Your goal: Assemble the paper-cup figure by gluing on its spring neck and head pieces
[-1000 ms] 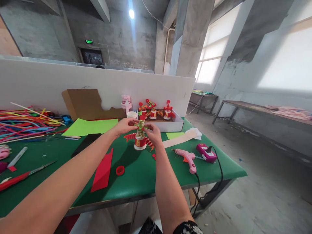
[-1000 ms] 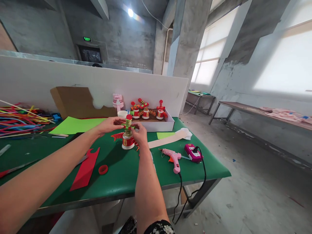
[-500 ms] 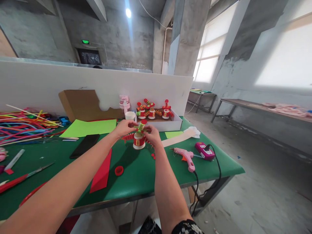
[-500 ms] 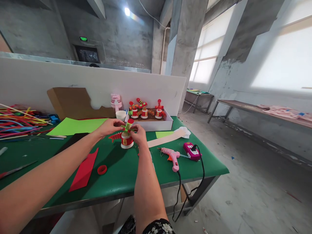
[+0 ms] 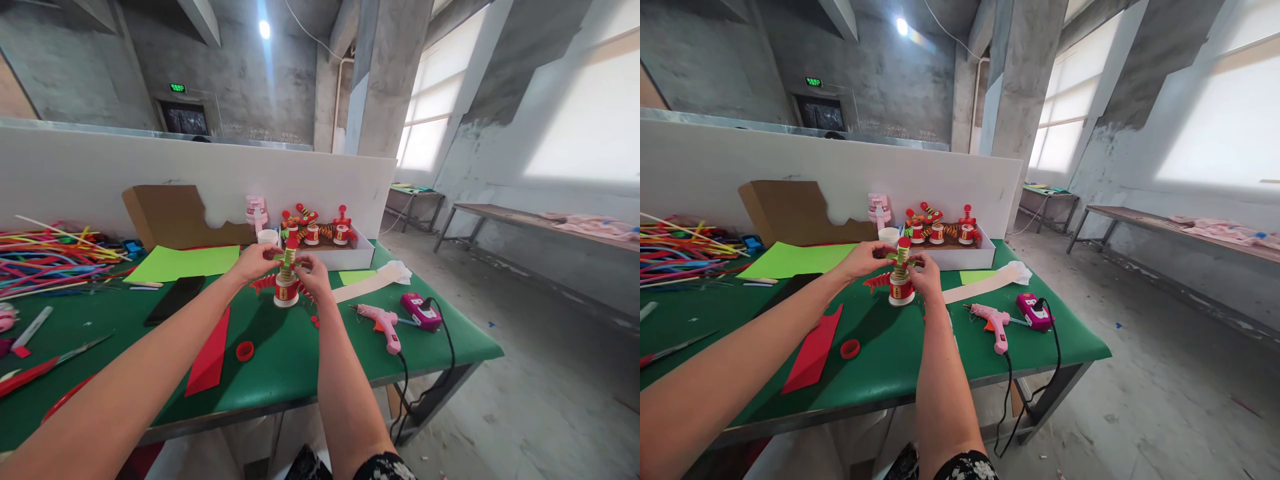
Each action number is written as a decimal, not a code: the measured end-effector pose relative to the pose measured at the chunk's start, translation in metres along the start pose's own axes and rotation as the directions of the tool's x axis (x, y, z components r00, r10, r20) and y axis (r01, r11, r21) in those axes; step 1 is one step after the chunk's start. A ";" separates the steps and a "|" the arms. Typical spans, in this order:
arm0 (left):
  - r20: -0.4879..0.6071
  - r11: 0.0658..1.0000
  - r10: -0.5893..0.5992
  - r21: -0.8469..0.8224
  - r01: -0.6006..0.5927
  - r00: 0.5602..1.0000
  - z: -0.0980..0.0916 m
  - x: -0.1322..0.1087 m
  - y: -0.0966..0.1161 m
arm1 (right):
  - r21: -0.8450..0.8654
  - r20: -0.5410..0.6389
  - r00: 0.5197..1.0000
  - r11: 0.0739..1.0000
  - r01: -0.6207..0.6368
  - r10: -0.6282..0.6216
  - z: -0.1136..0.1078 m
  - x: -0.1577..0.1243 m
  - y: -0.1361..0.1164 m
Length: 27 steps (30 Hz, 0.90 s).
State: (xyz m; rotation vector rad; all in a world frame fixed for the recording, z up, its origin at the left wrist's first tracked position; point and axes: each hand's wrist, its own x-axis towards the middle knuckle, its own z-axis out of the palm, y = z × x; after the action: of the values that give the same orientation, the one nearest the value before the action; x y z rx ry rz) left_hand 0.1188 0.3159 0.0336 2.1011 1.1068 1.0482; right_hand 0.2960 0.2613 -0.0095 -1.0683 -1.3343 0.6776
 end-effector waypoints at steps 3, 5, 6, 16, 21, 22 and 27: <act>0.017 1.000 0.003 -0.019 -0.002 1.000 -0.001 0.002 0.000 | 0.010 -0.020 0.999 0.999 0.039 -0.039 0.002 0.002 0.001; 0.021 1.000 0.003 -0.024 -0.002 1.000 -0.001 0.003 0.000 | 0.009 -0.035 0.998 0.999 0.054 -0.053 0.003 0.003 0.002; 0.022 1.000 0.002 -0.024 -0.002 1.000 -0.002 0.003 0.001 | 0.009 -0.043 0.997 0.998 0.058 -0.057 0.003 0.004 0.003; 0.009 0.998 -0.022 -0.054 0.022 1.000 -0.005 0.002 0.002 | 0.044 -0.076 0.996 0.997 0.058 -0.054 0.004 0.004 0.004; -0.002 0.997 -0.035 -0.064 0.035 0.999 -0.006 0.000 0.005 | 0.042 -0.088 0.994 0.997 0.066 -0.062 0.004 0.004 0.004; -0.002 0.997 -0.039 -0.064 0.039 0.999 -0.006 0.000 0.006 | 0.041 -0.088 0.994 0.997 0.068 -0.064 0.003 0.005 0.004; -0.007 0.995 -0.067 -0.075 0.066 0.998 -0.007 -0.002 0.010 | 0.043 -0.097 0.993 0.997 0.068 -0.064 0.003 0.006 0.005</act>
State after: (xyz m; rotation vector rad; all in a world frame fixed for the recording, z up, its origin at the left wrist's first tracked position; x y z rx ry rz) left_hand 0.1164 0.3095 0.0434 1.9896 1.1171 1.0530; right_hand 0.2949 0.2689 -0.0118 -1.0025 -1.2604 0.5985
